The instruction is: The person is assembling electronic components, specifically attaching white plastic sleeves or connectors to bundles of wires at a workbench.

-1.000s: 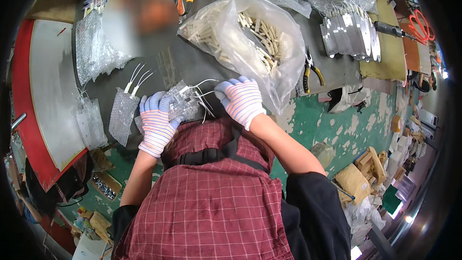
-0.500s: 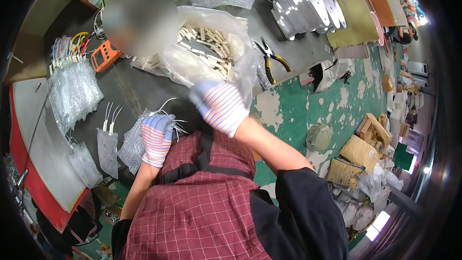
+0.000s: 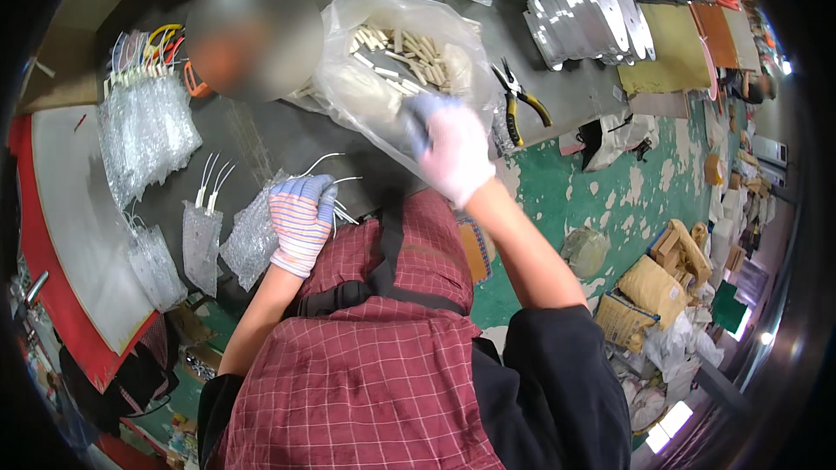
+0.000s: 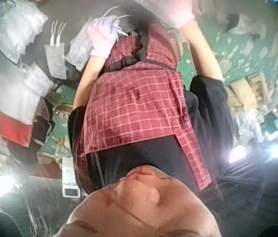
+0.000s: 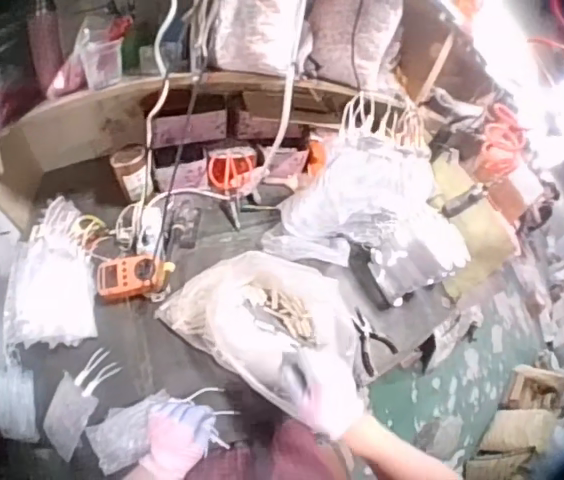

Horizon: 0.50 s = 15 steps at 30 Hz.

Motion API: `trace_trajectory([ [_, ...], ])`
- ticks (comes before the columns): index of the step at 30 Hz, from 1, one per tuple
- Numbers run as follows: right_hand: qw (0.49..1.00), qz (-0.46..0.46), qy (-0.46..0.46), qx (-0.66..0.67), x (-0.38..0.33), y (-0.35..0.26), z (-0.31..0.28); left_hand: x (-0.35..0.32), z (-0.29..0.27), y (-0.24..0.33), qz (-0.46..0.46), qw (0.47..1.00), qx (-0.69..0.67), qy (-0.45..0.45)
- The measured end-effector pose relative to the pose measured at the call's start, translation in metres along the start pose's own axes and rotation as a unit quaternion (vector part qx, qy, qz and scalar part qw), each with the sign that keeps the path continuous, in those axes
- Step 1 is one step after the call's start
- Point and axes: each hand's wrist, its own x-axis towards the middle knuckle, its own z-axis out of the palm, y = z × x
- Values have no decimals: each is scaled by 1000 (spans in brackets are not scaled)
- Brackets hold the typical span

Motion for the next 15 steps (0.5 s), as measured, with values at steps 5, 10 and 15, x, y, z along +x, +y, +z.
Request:
trace_trajectory([
  [5, 976, 92, -130, 149, -57, -31, 20, 1, -2, 2, -4, 998, -52, 36],
  [10, 974, 139, -150, 94, -58, -19, 39, -2, -1, 0, -7, 997, -67, 41],
  [15, 983, 68, -141, 101, -55, -13, 46, -3, 3, -1, -6, 998, -54, 43],
])
